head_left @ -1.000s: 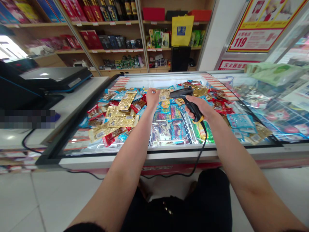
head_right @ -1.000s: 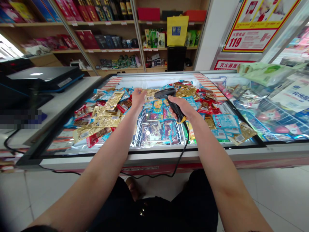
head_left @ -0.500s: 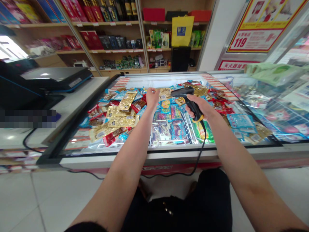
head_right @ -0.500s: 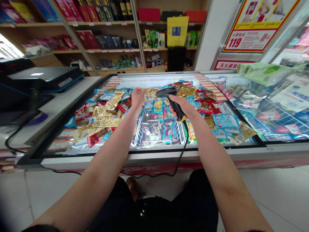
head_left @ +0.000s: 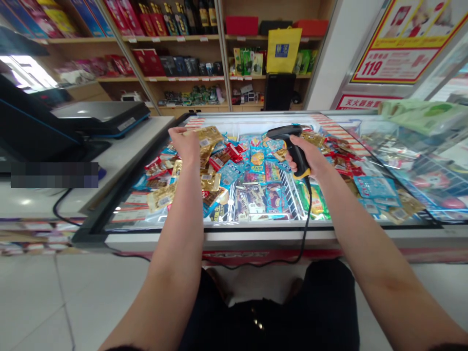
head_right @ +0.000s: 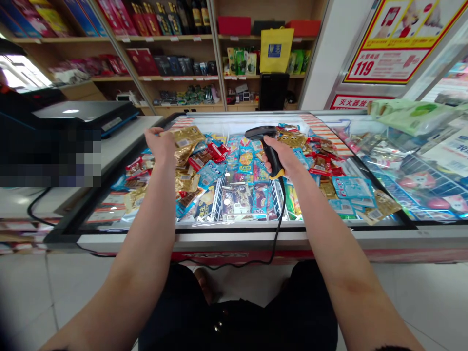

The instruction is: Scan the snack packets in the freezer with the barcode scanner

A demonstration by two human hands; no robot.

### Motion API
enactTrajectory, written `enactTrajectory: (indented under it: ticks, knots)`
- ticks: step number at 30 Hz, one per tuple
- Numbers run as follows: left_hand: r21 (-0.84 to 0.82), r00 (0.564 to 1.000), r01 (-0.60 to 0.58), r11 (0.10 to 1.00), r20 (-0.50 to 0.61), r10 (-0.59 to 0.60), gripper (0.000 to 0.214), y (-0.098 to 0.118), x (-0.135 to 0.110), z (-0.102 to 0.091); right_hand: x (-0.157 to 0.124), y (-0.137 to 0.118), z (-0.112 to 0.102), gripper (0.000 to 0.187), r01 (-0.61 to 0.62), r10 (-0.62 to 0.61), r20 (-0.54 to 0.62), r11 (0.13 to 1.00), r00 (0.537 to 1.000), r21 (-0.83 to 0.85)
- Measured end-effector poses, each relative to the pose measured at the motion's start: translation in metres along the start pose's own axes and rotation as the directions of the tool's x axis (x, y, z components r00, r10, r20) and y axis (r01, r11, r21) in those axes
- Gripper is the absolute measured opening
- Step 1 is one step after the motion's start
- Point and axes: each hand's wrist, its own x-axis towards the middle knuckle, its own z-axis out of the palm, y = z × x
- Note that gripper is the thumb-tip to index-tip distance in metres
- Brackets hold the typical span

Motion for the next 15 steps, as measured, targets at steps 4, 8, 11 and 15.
enactTrajectory:
  ticks: [4,8,11,15]
  knots:
    - [0.373,0.997,0.041,0.927,0.039,-0.06,0.029,-0.01,0.003,-0.027,0.002,0.004,-0.002,0.031,-0.023,0.023,-0.024,1.0,0.999,-0.012]
    - [0.514,0.959,0.042,0.857,0.221,-0.18,0.029,-0.017,-0.001,-0.03,0.003,0.008,-0.01,0.032,-0.038,0.038,-0.028,0.999,0.999,0.001]
    - [0.565,0.97,0.016,0.825,0.192,-0.15,0.029,-0.013,-0.005,-0.027,0.001,0.009,-0.016,0.032,-0.039,0.039,-0.031,0.999,0.999,0.014]
    - [0.537,0.982,-0.055,0.842,0.18,-0.05,0.03,0.004,-0.016,-0.019,-0.004,0.005,-0.024,0.031,-0.037,0.038,-0.073,0.999,0.997,0.016]
